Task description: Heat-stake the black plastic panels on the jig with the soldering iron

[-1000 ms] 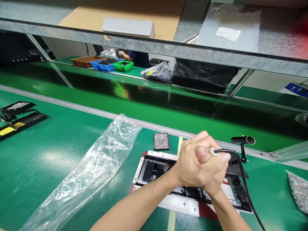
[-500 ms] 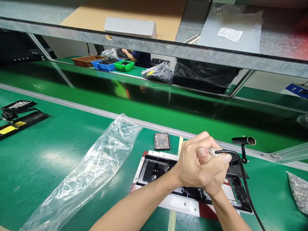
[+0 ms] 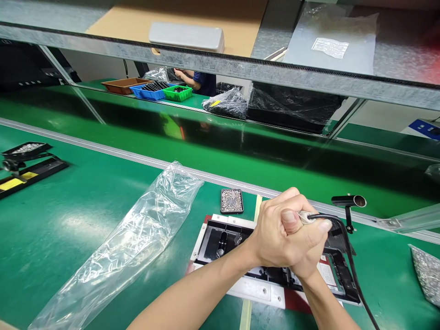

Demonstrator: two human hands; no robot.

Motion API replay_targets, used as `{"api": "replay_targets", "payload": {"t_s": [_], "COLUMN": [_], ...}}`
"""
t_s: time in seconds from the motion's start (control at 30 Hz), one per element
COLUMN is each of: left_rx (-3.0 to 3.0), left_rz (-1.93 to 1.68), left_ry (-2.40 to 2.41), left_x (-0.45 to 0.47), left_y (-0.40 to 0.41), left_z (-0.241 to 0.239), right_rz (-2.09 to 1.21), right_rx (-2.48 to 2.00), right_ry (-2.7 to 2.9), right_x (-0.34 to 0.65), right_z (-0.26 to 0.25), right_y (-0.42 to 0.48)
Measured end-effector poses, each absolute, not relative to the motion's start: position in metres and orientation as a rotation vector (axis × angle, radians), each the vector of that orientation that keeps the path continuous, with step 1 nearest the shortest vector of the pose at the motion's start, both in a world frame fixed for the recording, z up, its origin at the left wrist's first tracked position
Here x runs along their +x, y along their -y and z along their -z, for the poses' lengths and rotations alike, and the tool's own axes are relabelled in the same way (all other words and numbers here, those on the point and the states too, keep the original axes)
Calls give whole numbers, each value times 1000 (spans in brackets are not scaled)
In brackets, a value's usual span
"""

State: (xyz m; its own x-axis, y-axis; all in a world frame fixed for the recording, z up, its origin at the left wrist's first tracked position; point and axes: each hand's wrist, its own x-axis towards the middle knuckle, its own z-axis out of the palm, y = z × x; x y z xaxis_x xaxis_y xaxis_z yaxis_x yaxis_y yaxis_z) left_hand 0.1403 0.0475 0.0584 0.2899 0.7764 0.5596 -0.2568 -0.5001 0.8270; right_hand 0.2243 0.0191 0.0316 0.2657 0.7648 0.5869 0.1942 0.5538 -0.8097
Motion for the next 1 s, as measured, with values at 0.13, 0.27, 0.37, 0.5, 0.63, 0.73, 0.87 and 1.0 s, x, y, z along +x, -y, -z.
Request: {"api": "replay_targets", "payload": {"t_s": [0.13, 0.27, 0.37, 0.5, 0.63, 0.73, 0.87, 1.0], "left_rx": [1610, 1623, 1617, 1601, 1607, 1601, 1624, 1649], "left_rz": [-1382, -1390, -1372, -1369, -1376, -1381, -1393, -1388], "left_ry": [-481, -483, -496, -503, -491, -482, -478, -504], "left_x": [140, 140, 140, 140, 140, 141, 141, 140], "left_y": [-47, -48, -48, -47, -47, -48, -48, -48], "left_z": [-58, -57, -58, -60, -60, -59, -58, -58], "right_rz": [-473, -462, -476, -497, -524, -538, -512, -490], "right_rx": [-960, -969, -968, -961, -960, -947, -951, -958], "right_ry": [1285, 1276, 1278, 1284, 1299, 1317, 1304, 1283], "right_x": [225, 225, 225, 225, 222, 220, 222, 224], "right_z": [-29, -29, -28, -28, -32, -34, -34, -34], "right_y": [-19, -20, -20, -21, -21, -21, -20, -20]}}
